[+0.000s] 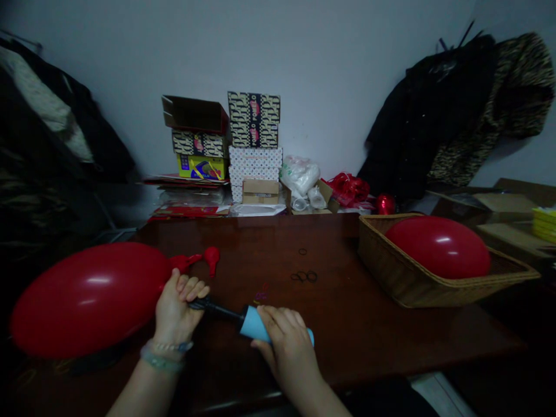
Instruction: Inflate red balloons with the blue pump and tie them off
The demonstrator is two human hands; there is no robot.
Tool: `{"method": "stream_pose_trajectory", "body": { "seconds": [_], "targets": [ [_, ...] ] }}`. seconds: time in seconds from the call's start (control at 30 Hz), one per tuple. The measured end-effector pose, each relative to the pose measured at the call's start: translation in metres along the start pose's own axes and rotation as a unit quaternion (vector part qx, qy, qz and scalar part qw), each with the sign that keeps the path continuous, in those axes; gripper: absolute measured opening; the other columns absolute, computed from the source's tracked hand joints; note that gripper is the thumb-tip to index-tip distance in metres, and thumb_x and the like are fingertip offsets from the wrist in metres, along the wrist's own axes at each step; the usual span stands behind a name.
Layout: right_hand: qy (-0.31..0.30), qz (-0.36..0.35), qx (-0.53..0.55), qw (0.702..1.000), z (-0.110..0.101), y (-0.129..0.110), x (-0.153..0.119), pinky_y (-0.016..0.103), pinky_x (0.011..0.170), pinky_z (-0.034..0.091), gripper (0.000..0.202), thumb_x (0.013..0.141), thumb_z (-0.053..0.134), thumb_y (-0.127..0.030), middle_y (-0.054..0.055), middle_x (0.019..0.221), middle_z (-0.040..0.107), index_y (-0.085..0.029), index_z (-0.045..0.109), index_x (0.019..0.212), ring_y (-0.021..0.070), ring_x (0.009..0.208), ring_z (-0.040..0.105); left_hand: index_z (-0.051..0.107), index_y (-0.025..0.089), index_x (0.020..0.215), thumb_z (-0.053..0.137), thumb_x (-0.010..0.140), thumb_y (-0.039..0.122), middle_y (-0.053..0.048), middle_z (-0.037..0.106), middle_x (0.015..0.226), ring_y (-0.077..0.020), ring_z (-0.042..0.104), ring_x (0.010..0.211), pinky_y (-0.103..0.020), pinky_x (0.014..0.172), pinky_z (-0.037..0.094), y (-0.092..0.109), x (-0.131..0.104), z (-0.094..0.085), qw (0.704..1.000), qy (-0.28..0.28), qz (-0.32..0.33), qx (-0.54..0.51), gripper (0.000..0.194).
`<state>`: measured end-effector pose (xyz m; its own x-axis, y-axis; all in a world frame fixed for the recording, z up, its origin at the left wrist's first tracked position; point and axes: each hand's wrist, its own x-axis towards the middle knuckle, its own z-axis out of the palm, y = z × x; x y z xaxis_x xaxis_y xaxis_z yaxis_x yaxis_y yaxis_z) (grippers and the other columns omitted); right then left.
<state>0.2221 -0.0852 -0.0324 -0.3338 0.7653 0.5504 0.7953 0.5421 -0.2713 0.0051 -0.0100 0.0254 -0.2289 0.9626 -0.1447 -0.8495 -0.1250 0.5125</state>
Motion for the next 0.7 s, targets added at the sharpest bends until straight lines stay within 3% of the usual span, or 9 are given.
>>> {"method": "stream_pose_trajectory", "body": {
  "seconds": [0.3,0.7],
  "targets": [
    [-0.003,0.008,-0.006,1.0,-0.002,0.002,-0.002,0.042,0.088,0.047,0.048,0.086,0.062,-0.033,0.009,0.118,0.062,-0.022,0.049,0.131,0.0248,0.101,0.057,0.026,0.019,0.054,0.051,0.09,0.03,0.008,0.026,0.037,-0.0052,0.025,0.032,-0.021,0.04,0.026,0.002,-0.001,0.001,1.0,0.003,-0.009,-0.011,0.045],
    [0.009,0.022,0.012,1.0,0.016,-0.026,0.001,0.042,0.084,0.047,0.046,0.085,0.062,-0.032,0.01,0.116,0.062,-0.019,0.05,0.128,0.0254,0.098,0.057,0.031,0.018,0.053,0.056,0.086,0.031,0.008,0.025,0.039,-0.0053,0.024,0.034,-0.022,0.04,0.026,-0.026,-0.018,-0.007,0.998,-0.017,-0.053,-0.001,0.044]
  ]
}}
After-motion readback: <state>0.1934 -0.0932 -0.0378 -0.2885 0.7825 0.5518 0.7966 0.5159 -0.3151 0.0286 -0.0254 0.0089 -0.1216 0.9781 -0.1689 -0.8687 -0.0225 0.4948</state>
